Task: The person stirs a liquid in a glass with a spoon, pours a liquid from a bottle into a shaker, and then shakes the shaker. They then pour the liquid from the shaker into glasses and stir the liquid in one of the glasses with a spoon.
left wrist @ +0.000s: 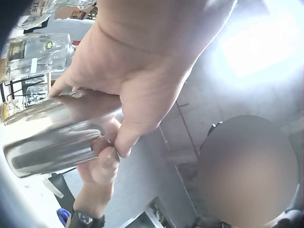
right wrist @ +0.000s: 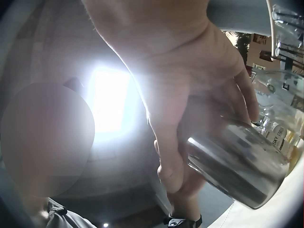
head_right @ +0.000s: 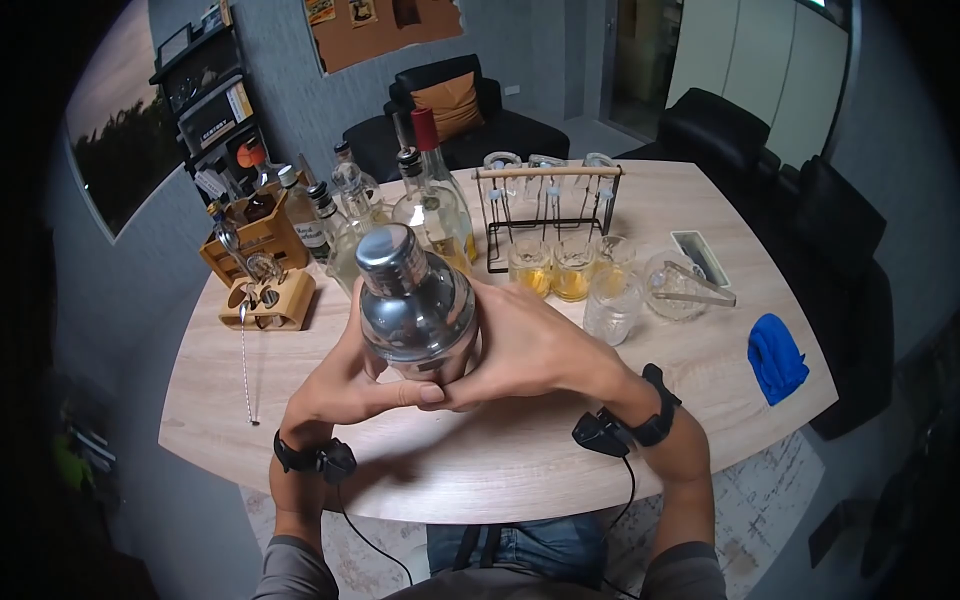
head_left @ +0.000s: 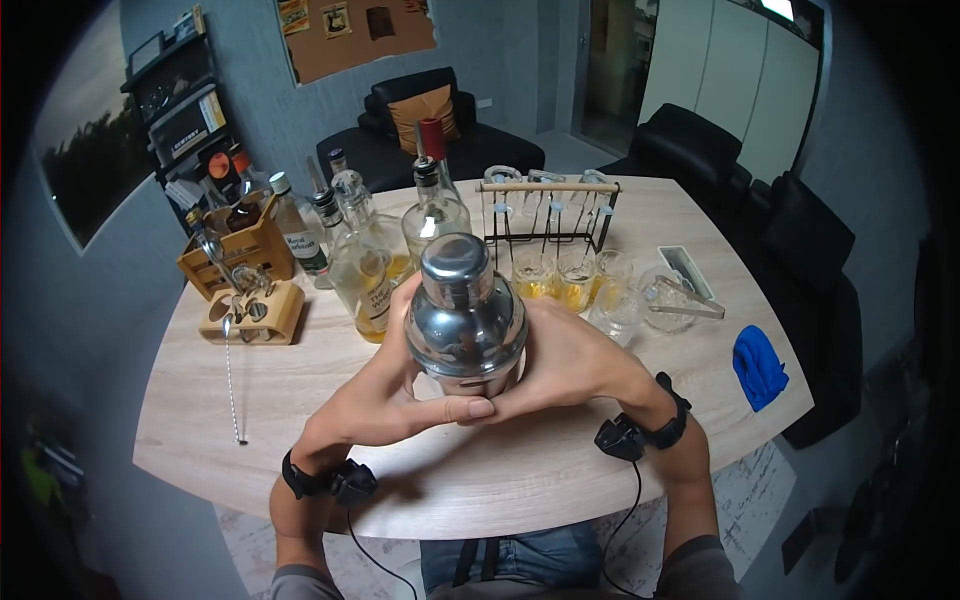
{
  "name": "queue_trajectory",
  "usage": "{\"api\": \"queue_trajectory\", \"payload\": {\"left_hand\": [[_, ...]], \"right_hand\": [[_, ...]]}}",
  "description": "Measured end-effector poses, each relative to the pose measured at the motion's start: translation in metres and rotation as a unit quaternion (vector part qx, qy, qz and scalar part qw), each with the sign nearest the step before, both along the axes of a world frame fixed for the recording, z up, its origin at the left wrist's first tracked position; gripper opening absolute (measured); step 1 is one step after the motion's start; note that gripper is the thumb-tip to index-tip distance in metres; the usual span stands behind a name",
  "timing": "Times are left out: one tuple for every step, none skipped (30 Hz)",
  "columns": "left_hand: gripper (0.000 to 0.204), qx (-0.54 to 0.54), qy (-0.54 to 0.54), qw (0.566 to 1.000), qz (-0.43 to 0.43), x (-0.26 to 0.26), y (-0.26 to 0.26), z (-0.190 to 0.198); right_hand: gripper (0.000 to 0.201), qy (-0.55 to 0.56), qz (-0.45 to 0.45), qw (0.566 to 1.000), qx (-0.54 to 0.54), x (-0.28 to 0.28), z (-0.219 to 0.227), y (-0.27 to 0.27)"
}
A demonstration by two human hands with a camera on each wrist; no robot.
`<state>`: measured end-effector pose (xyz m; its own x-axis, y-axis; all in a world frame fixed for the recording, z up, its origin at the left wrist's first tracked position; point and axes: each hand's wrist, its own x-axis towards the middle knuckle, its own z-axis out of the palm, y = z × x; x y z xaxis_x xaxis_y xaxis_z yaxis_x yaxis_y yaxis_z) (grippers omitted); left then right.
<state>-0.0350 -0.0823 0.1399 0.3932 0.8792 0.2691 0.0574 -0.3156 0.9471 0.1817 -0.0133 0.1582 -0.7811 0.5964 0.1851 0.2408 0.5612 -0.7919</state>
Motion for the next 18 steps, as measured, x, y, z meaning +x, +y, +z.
{"api": "queue_trajectory", "payload": {"left_hand": [[0.121,0.000,0.000,1.000,-0.001,-0.001,0.001,-0.001],[0.122,0.081,0.088,0.993,0.020,-0.003,0.001,-0.001],[0.123,0.160,0.174,0.971,0.042,-0.004,0.001,-0.002],[0.124,0.166,0.158,0.973,0.028,-0.004,0.002,-0.003],[0.124,0.166,0.158,0.973,0.028,-0.005,0.002,-0.003],[0.125,0.154,0.163,0.974,0.031,-0.006,0.003,-0.004],[0.125,0.142,0.168,0.975,0.033,-0.006,0.003,-0.004],[0.126,0.099,0.123,0.987,0.029,-0.005,0.002,-0.004],[0.126,0.099,0.122,0.987,0.030,-0.004,0.000,-0.002],[0.126,0.049,0.068,0.996,0.016,-0.002,-0.003,0.002],[0.127,-0.001,0.015,1.000,0.002,-0.001,-0.004,0.003],[0.126,0.038,0.055,0.998,0.007,-0.003,-0.002,0.002],[0.126,0.037,0.056,0.998,0.007,-0.004,0.000,0.000],[0.126,0.094,0.109,0.989,0.018,-0.004,0.002,-0.002],[0.126,0.150,0.161,0.975,0.029,-0.004,0.003,-0.002],[0.127,0.162,0.167,0.972,0.035,-0.004,0.003,-0.003],[0.127,0.162,0.167,0.972,0.035,-0.005,0.002,-0.002],[0.127,0.156,0.171,0.972,0.030,-0.006,0.000,-0.001]], "right_hand": [[0.107,0.000,-0.001,1.000,0.000,0.001,-0.003,0.002],[0.107,0.038,0.013,0.999,0.021,0.001,-0.009,0.005],[0.106,0.075,0.029,0.996,0.041,0.001,-0.012,0.007],[0.106,0.075,0.029,0.996,0.041,0.001,-0.010,0.006],[0.107,0.074,0.021,0.995,0.057,0.000,-0.007,0.005],[0.107,0.073,0.012,0.994,0.074,0.000,-0.004,0.004],[0.107,0.073,0.013,0.994,0.075,0.000,-0.003,0.003],[0.107,0.048,0.013,0.997,0.052,0.001,-0.003,0.002],[0.108,0.024,0.012,0.999,0.029,0.001,-0.002,0.001],[0.106,0.006,0.019,1.000,0.024,0.001,0.001,0.000],[0.106,0.006,0.019,1.000,0.023,0.001,0.000,0.000],[0.104,0.028,0.016,0.999,0.032,0.001,0.000,-0.001],[0.102,0.051,0.014,0.998,0.041,0.001,-0.001,-0.001],[0.102,0.053,0.013,0.998,0.040,0.001,-0.003,0.000],[0.101,0.063,0.012,0.997,0.052,0.001,-0.007,0.003],[0.100,0.072,0.011,0.995,0.064,0.001,-0.008,0.005],[0.100,0.071,0.012,0.995,0.065,0.002,-0.007,0.006],[0.099,0.062,0.022,0.996,0.063,0.003,-0.005,0.006]]}}
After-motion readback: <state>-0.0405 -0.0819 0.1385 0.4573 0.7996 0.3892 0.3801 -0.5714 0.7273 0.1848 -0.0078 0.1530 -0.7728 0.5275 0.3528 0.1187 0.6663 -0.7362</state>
